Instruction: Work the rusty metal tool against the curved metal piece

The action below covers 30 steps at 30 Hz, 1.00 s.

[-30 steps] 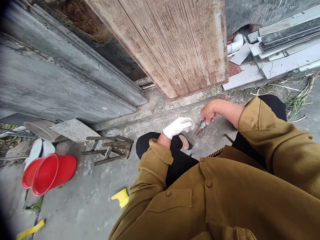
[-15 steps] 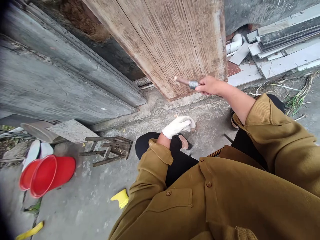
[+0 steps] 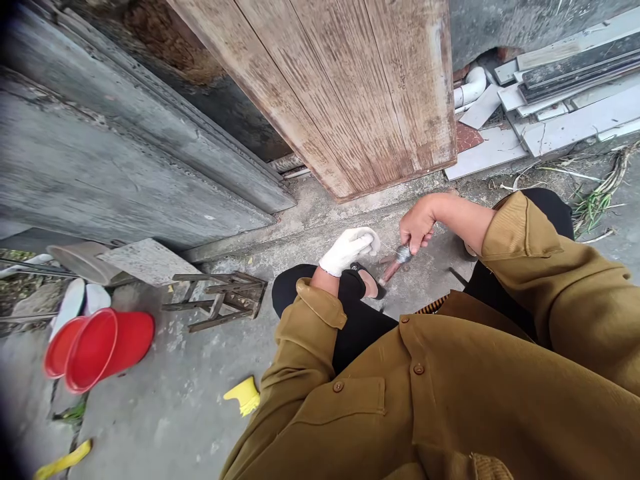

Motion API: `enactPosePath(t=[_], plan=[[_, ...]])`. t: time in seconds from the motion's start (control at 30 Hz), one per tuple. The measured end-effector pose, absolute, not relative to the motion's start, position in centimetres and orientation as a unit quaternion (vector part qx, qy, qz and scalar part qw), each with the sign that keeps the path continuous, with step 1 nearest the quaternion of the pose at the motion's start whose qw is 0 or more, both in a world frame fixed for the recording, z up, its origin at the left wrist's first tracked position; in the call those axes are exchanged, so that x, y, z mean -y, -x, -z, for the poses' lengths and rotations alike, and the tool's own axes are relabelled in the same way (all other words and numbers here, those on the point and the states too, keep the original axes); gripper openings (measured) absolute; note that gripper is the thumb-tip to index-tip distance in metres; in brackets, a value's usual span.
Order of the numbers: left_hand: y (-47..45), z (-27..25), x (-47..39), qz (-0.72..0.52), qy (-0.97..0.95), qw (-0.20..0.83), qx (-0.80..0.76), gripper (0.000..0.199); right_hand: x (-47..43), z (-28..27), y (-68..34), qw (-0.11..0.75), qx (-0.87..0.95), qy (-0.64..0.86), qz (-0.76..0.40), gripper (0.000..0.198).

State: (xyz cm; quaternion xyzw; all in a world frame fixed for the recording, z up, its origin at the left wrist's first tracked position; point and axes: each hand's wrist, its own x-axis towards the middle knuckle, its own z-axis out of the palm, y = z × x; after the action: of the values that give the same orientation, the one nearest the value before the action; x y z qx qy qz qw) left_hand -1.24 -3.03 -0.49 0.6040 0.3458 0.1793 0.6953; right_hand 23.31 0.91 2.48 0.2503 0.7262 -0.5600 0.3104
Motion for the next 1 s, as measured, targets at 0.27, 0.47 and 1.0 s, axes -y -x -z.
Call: enactPosePath(t=[0.27,0.47,1.0], plan=[[0.4,2.0,3.1,-0.170,-0.624,0.705,-0.291,0.048,-1.7,-6.6,-26.9,-0.190,-0.659,-0.418,0.596,0.045],[0.3,2.5,3.3,-0.096,-0.621,0.724,-0.285,0.045,-3.1,-4.0,-25.4,-0.041,-0.709,-0.606,0.358,0.037],[0.4,1.7,2.7,-0.256,-0.611,0.655,-0.363,0.051,-1.3,-5.5,-25.5,0.049,-0.708,-0.263,0.653,0.039]])
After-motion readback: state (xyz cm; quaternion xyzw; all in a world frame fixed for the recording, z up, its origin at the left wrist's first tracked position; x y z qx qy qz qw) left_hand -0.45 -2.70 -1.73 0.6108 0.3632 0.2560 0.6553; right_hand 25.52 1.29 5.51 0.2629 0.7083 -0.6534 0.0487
